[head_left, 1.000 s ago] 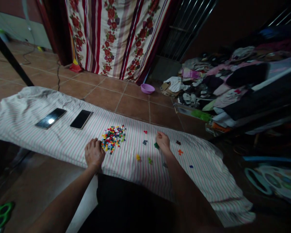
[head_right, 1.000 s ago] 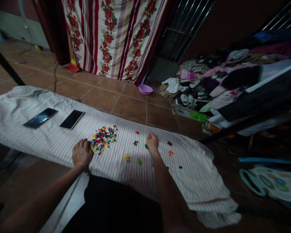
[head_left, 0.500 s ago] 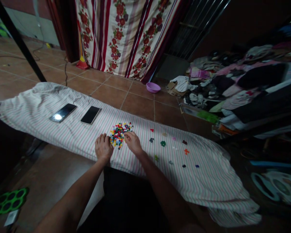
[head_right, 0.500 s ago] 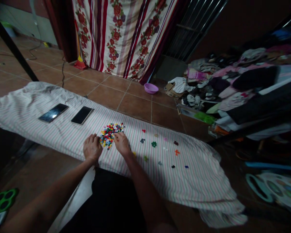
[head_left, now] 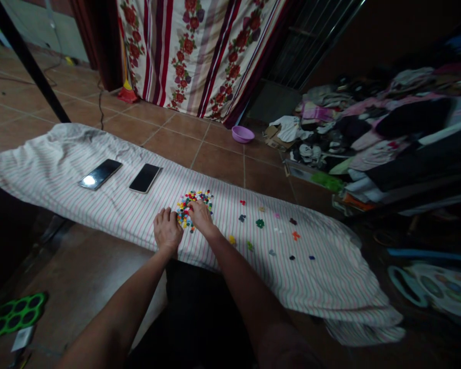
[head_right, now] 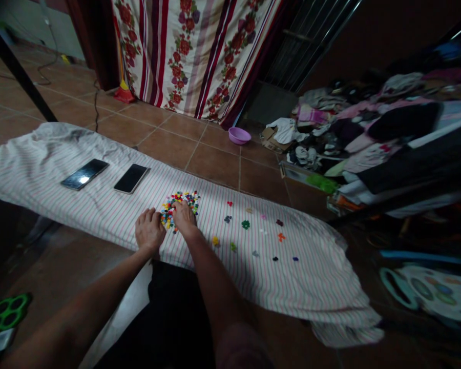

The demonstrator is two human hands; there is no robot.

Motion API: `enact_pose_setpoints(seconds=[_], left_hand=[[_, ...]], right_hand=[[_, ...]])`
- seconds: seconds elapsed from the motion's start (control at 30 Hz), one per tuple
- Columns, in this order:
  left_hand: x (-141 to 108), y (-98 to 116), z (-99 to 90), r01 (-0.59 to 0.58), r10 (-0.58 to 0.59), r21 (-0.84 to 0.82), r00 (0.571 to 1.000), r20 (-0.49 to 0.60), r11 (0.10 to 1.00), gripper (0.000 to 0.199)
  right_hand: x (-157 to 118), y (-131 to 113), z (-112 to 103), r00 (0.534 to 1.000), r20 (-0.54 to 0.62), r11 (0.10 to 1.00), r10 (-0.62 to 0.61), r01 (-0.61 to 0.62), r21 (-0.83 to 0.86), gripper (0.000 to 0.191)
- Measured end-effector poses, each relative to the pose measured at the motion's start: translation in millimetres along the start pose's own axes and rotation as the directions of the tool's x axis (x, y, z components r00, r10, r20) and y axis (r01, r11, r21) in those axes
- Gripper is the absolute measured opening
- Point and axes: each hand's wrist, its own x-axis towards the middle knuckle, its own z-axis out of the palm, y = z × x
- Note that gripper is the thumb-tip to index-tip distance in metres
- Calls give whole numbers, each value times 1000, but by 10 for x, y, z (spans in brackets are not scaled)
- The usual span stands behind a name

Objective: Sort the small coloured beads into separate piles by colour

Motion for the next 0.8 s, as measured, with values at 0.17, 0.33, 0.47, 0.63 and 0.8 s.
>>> enact_pose_setpoints(seconds=[0.17, 0.33, 0.47, 0.63, 0.8], left_hand=[[-7, 1, 11, -2, 2, 4, 1000, -3, 1000, 30], [-6, -2, 19, 6, -6, 11, 1000, 0, 1000, 30], [-5, -1, 17, 2, -2, 24, 1000, 5, 1000, 30], [-17, -3, 17, -15, 17, 55, 1000, -26, 998, 29], [-16, -11, 17, -26, 29, 69, 998, -49, 997, 27]], right_hand=[[-16, -10, -55, 999, 34, 1000, -19, 19, -22, 24], [-22, -81, -76, 997, 73, 998, -35, 39, -50, 24], [-28, -115, -42, 998, 56, 999, 6, -4, -47, 22], [-26, -95, -29, 998, -59, 997, -1, 5, 71, 15], [-43, -99, -7, 993, -120, 980, -9, 32, 198, 16]])
